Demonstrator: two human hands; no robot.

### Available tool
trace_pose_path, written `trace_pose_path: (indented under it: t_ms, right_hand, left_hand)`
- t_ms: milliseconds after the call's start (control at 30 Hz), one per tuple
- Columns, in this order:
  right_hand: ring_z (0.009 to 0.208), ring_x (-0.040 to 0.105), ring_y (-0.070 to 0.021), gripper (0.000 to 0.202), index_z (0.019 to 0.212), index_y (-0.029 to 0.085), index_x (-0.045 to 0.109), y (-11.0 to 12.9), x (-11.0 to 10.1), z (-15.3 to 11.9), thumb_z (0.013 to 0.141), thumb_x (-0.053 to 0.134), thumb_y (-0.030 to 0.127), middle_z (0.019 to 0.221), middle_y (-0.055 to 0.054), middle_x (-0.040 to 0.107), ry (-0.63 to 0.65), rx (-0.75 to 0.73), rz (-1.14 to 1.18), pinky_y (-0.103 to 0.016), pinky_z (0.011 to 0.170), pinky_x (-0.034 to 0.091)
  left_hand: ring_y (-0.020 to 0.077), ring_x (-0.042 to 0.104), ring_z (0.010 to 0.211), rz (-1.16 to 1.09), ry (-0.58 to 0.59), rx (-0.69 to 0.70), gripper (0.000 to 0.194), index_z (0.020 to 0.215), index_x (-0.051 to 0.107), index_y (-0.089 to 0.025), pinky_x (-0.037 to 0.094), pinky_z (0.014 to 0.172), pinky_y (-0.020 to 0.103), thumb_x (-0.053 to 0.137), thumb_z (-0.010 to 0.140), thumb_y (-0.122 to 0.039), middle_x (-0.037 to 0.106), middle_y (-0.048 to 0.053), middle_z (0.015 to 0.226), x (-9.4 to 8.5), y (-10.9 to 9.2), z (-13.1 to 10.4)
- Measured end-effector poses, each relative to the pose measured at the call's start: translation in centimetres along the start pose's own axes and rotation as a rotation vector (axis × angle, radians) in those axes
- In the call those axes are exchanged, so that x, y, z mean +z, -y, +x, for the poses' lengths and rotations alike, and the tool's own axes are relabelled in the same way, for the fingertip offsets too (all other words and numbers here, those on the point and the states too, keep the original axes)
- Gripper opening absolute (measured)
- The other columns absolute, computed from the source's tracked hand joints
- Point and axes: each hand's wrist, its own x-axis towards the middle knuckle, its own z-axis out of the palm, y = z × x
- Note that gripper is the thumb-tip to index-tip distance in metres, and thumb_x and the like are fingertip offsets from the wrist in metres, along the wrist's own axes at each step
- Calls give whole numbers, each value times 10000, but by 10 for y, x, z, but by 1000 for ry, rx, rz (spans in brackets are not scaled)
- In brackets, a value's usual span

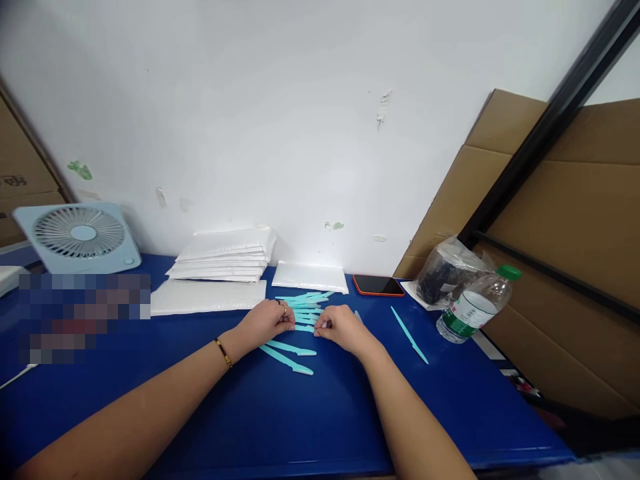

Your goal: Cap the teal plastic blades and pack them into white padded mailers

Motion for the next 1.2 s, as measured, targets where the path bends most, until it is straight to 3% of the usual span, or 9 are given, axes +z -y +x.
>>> trace_pose_path:
  t_ms: [133,200,300,400,500,633,767,933,1200]
  right_hand:
    - [708,585,-144,160,845,205,694,-24,-28,-12,767,560,245,836,-36,654,-164,35,-1,-239,636,433]
    - [729,586,-151,180,859,204,691,-37,-43,-20,758,543,217,875,-39,649,-191,73,-28,-248,644,437]
    - [781,587,-164,205,867,207,696,-47,-54,-26,702,579,179,917,-38,643,-113,89,-78,-265,700,443]
    - [809,584,-179,181,806,211,711,-44,-48,-22,667,606,161,872,-33,654,-19,76,-161,-274,734,433]
    - [779,589,-177,144,779,208,714,-34,-39,-15,703,592,199,815,-34,668,10,92,-151,-263,701,431]
    - [676,602,-149,182,832,193,706,-27,-32,-13,753,559,268,767,-27,683,50,116,-7,-240,637,433]
    - [634,602,-145,181,807,185,709,-29,-32,-15,686,636,298,710,-19,682,48,176,-6,-225,576,422]
    - [643,608,-146,179,787,189,710,-23,-26,-14,648,681,299,728,-21,688,150,116,41,-217,563,425]
    - [653,609,-142,150,823,197,666,1,1,-3,681,659,245,712,-7,672,68,31,95,-218,598,442]
  left_hand:
    - [159,568,833,-14,-71,11,201,890,651,-210,381,729,247,559,796,-362,646,20,920,-12,-3,-4]
    - [137,565,763,-103,4,8,237,834,658,-210,386,659,222,539,796,-411,650,9,845,-21,-4,-9]
    - [122,562,702,-189,184,29,255,794,673,-215,365,567,197,607,722,-451,647,-7,753,-31,-4,-16]
    - [111,567,666,-226,288,44,248,797,683,-209,359,542,191,670,663,-418,653,-10,734,-31,-4,-17]
    - [99,566,623,-259,319,19,206,788,679,-201,362,531,186,655,686,-379,655,-10,707,-27,-3,-15]
    - [99,566,617,-250,280,2,174,767,673,-197,360,534,184,653,689,-351,656,-11,699,-22,-2,-14]
    - [102,560,613,-223,249,-17,173,772,671,-207,350,535,193,646,697,-360,658,-17,702,-19,0,-12]
    - [112,546,631,-136,142,-35,162,747,673,-210,322,530,202,660,687,-359,642,-15,688,-12,0,-9]
    - [115,549,652,-121,112,-18,157,752,667,-205,329,557,208,656,706,-355,638,-19,696,-7,1,-5]
